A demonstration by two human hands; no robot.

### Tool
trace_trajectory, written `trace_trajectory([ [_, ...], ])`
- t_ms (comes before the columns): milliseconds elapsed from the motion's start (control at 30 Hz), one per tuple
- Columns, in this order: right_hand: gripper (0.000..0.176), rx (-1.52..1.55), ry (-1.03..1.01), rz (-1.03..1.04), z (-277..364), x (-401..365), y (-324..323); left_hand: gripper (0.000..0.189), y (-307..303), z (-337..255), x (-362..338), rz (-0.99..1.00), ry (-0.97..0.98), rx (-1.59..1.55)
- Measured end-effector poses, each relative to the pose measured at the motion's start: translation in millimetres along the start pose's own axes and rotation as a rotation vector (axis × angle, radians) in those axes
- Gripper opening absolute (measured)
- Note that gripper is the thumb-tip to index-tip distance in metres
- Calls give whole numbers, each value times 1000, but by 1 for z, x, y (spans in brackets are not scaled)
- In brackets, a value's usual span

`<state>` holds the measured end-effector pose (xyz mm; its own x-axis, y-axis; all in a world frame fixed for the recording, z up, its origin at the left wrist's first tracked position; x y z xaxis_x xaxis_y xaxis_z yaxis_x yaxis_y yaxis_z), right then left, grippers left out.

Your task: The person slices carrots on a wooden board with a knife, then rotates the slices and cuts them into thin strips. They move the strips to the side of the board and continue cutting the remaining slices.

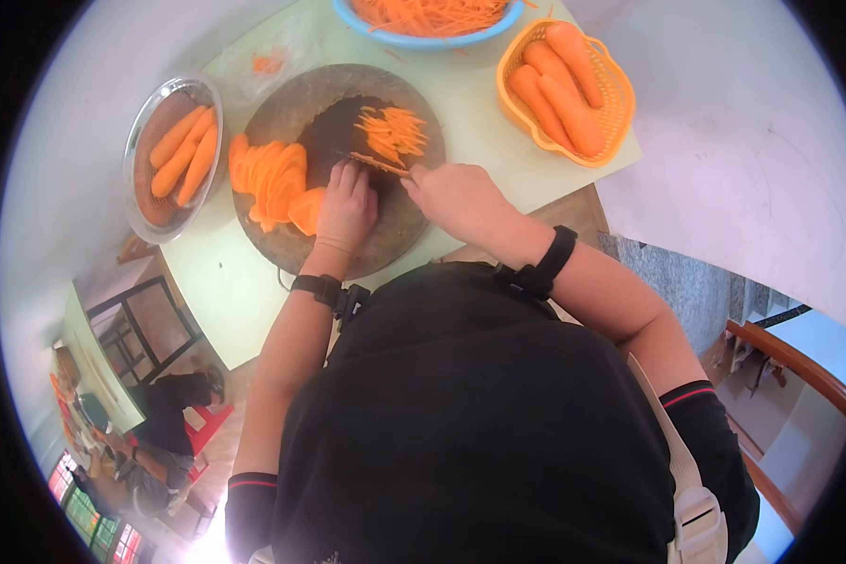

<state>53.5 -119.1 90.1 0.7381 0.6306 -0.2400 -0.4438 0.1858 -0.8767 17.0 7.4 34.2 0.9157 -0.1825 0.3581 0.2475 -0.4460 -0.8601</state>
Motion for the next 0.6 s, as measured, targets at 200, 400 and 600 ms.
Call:
trace_trajectory([
  [200,29,34,-30,-33,5,7,5,35,2,1,0,17,-2,22],
  [400,32,105,0,-65,3,28,12,34,-1,0,2,-11,8,5],
  [600,38,185,95,-62,-22,26,6,36,-5,-2,4,-20,-7,-44],
])
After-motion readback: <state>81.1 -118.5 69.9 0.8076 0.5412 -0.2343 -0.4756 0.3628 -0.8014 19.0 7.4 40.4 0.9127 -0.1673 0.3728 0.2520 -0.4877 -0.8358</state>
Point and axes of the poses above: each hand's wrist, its own x-axis towards the middle knuckle, its own y-axis out of the palm, z = x × y, the point moved 8 cm from there along x, towards the middle knuckle, and after that the axes turned 1 degree about y, right-handed, at the moved point
